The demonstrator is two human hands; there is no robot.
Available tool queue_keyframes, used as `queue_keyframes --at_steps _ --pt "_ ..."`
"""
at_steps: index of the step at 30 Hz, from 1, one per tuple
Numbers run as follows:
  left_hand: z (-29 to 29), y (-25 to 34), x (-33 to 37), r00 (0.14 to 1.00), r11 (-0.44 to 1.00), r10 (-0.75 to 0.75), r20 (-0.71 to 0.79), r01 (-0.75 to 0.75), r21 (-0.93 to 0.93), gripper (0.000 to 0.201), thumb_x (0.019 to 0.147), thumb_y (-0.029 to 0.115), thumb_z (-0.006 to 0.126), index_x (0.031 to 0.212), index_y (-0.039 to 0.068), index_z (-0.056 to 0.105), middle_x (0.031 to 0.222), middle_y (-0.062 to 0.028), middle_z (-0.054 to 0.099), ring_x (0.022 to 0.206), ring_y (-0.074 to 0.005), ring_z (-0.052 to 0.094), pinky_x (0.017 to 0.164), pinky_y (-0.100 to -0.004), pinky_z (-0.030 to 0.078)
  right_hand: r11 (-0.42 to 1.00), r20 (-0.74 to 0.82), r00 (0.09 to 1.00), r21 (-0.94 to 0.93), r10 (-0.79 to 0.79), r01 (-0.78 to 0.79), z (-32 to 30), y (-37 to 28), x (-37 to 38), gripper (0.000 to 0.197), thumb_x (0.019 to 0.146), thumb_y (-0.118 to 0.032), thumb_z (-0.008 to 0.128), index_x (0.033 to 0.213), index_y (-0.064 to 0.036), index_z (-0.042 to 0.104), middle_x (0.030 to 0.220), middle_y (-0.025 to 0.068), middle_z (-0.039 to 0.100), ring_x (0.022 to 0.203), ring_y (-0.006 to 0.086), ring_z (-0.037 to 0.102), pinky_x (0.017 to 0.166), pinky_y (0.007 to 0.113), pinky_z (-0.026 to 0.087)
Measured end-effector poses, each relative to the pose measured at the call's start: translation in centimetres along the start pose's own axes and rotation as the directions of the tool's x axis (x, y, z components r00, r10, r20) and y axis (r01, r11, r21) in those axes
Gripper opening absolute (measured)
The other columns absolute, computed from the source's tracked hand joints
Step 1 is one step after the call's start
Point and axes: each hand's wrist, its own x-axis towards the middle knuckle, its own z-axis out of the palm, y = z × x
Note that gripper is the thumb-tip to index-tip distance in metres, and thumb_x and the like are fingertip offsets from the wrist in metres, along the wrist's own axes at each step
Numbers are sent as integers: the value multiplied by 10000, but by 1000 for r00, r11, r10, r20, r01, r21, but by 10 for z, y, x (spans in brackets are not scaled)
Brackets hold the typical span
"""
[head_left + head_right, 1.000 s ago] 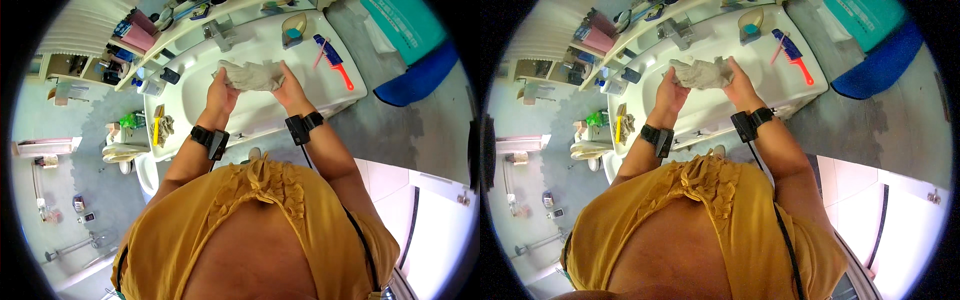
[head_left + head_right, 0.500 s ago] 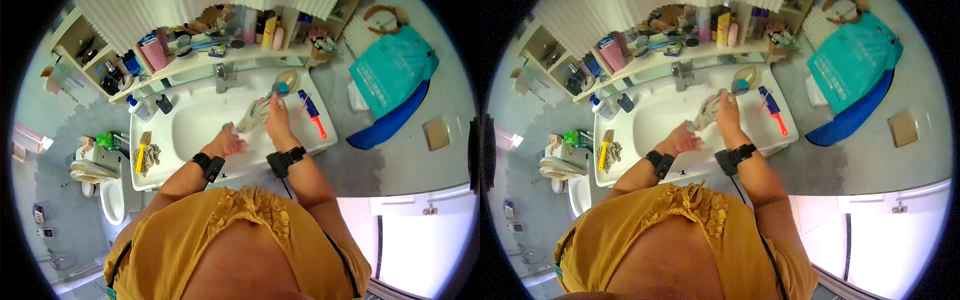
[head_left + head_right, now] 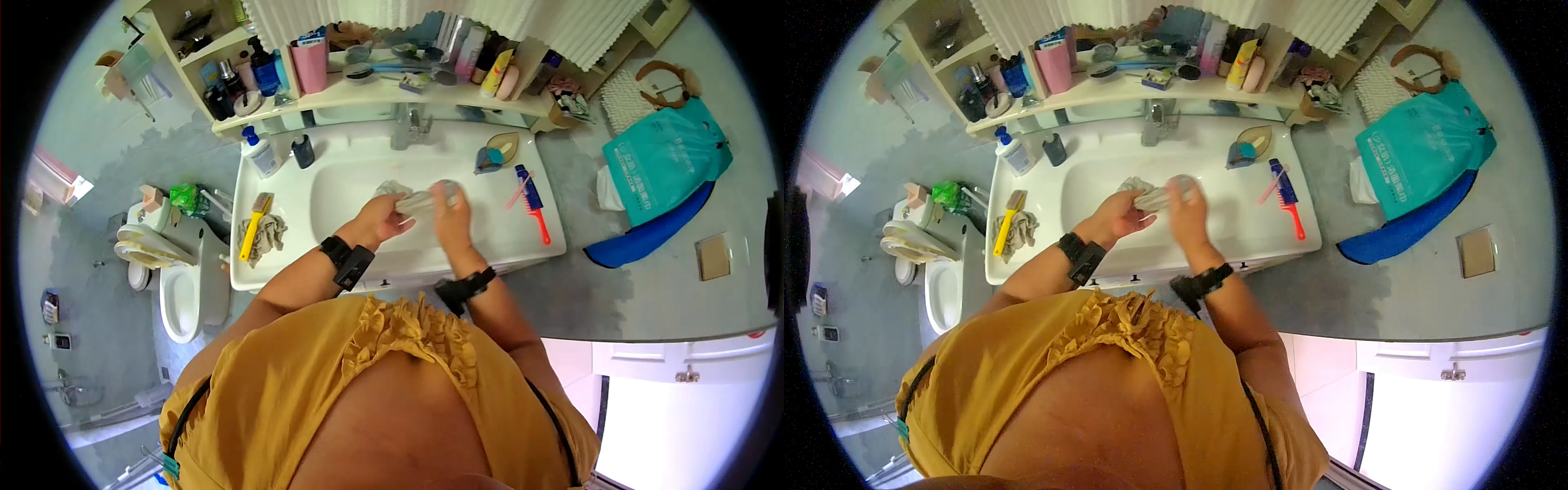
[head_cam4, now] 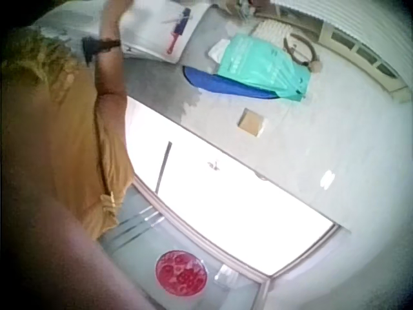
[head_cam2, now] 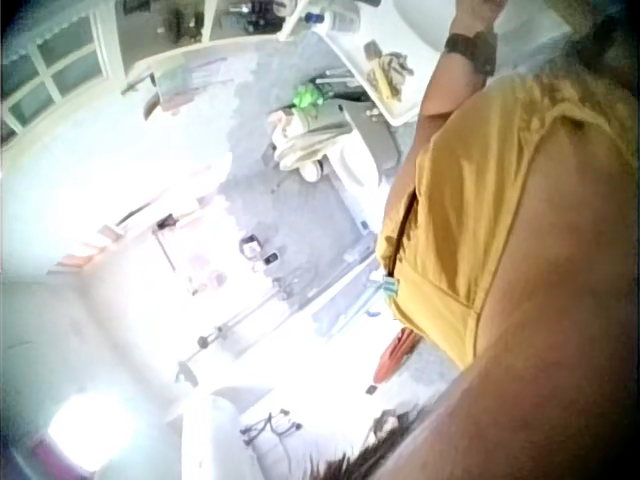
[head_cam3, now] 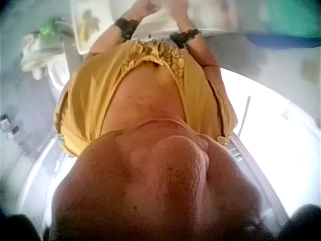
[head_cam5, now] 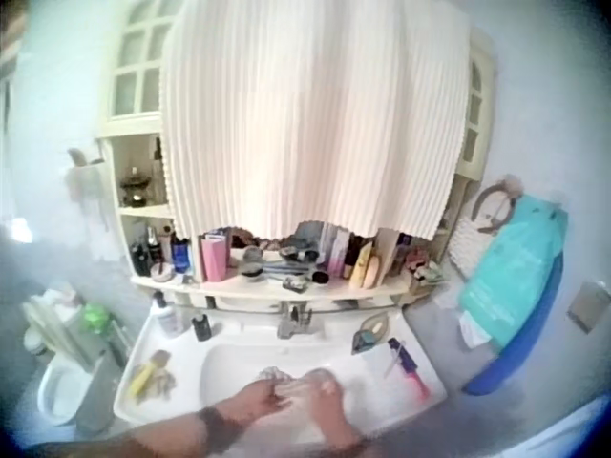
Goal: The person rinses a cloth in a sink and then wipes the bathroom wall tiles and fixtures.
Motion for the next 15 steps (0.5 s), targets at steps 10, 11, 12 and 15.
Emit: queue_keyframes --at_steps 10,11,12,15 --pt "1 -9 -23 872 954 -269 409 184 236 504 992 556 449 1233 128 561 1118 -56 655 981 -189 645 848 -386 549 477 197 900 793 388 -379 5 23 18 480 940 -257 645 1336 -25 503 1121 103 589 997 214 601 863 345 515" --pt "-7 -11 -13 871 954 -271 410 186 235 504 992 556 449 1233 128 561 1118 -56 655 981 -189 645 848 -386 549 478 195 900 792 390 -379 3 23 23 480 940 -257 645 1336 -25 503 1121 103 589 997 214 601 863 345 515" --pt "-12 -12 -9 861 955 -293 415 238 179 500 992 550 457 1224 120 567 1104 -58 659 973 -196 648 850 -394 547 617 84 938 733 336 -287 -1 23 31 459 933 -205 643 1334 -30 506 1149 103 574 1012 210 590 874 335 503" --pt "-1 -14 -20 863 923 -386 325 359 140 467 997 516 472 1202 110 577 1085 -65 661 958 -207 653 858 -406 546 828 -113 975 553 193 -100 5 18 33 424 938 -109 589 1340 -11 496 1184 113 562 1053 215 564 919 334 467"
